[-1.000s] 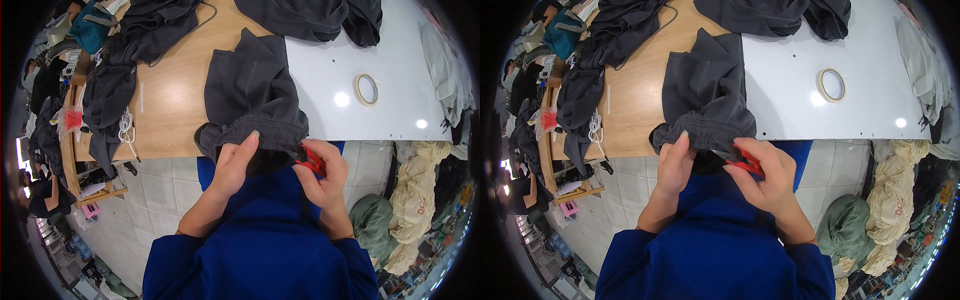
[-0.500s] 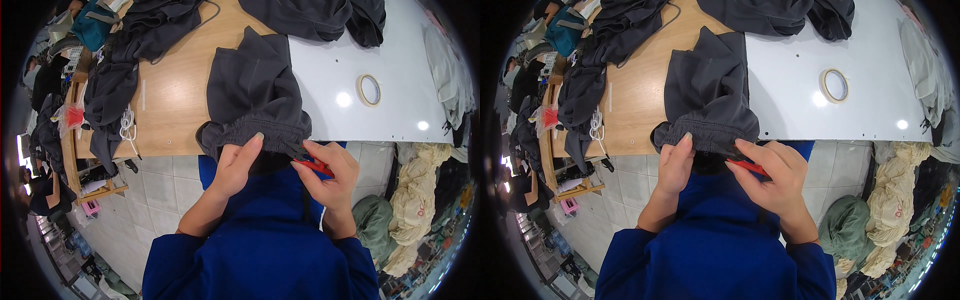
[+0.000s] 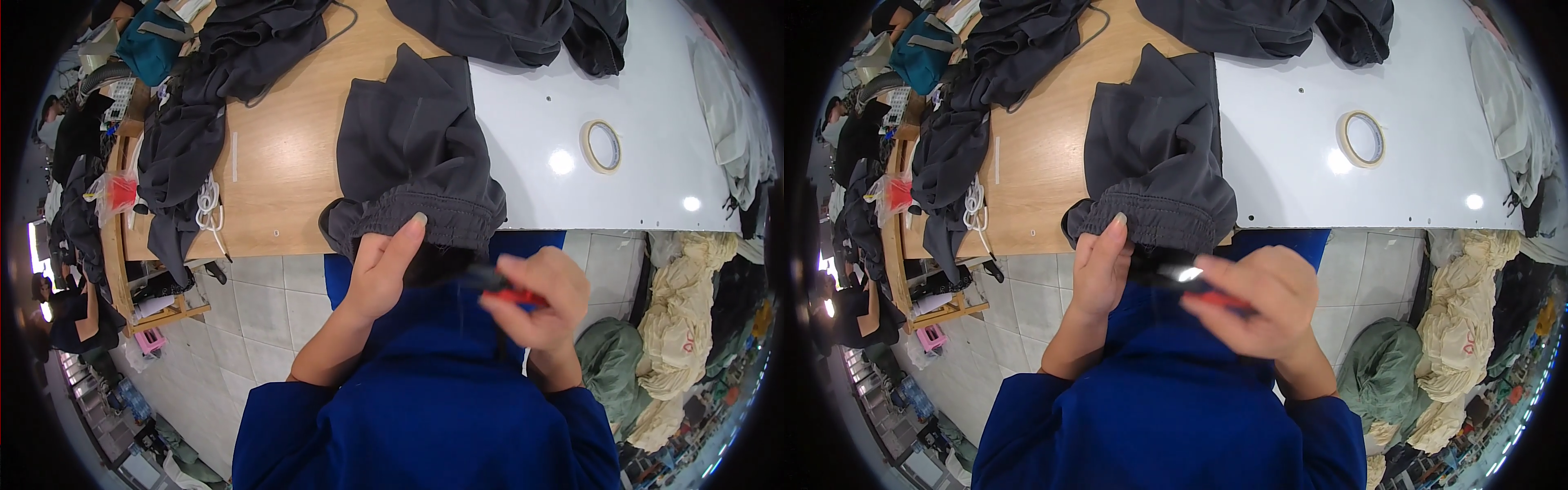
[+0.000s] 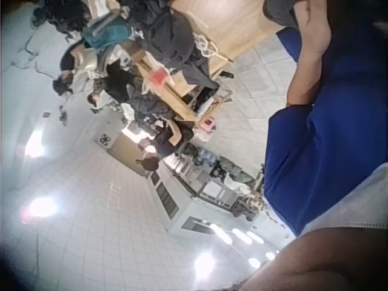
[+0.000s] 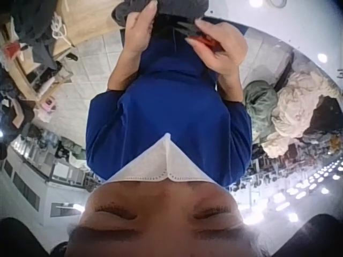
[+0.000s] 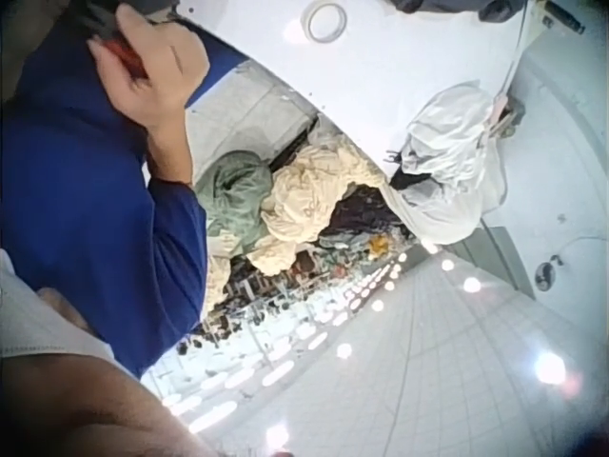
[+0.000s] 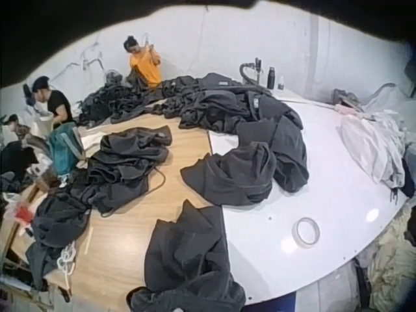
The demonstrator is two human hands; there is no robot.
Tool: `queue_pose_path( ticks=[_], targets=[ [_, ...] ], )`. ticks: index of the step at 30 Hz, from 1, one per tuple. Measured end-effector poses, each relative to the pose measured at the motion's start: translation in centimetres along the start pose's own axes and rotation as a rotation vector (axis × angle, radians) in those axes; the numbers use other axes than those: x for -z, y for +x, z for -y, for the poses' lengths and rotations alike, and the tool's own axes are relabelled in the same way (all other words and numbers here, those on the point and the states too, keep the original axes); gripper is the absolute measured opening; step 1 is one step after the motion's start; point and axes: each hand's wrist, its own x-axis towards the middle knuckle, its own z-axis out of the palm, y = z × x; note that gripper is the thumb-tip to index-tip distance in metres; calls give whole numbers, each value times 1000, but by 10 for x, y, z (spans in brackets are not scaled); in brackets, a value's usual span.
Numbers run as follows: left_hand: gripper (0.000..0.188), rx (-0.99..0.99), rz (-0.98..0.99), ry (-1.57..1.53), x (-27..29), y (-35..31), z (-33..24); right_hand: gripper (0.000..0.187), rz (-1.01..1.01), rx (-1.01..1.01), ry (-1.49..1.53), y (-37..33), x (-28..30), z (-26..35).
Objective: Applying tape and trimming threads on a garment's waistband using nippers.
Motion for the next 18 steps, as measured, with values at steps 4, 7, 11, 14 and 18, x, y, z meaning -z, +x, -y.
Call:
queue_pose_path(
  ticks=[4, 7, 11, 14, 18],
  targets=[
    [29, -10, 11, -4, -3, 1, -2, 36, 31, -120, -114, 1, 2, -2],
    [29, -13, 20, 0, -2, 0, -1, 36, 20, -117, -115, 2, -1, -4],
    [29, -25, 43, 6, -4, 0, -1, 37, 13, -101, -126, 7, -2, -3],
    [29, -43, 44, 22, -4, 1, 0, 35, 52, -81, -126, 7, -1, -4],
    [29, -28, 40, 23, -4, 1, 0, 35, 72, -80, -139, 8, 2, -3]
  ],
)
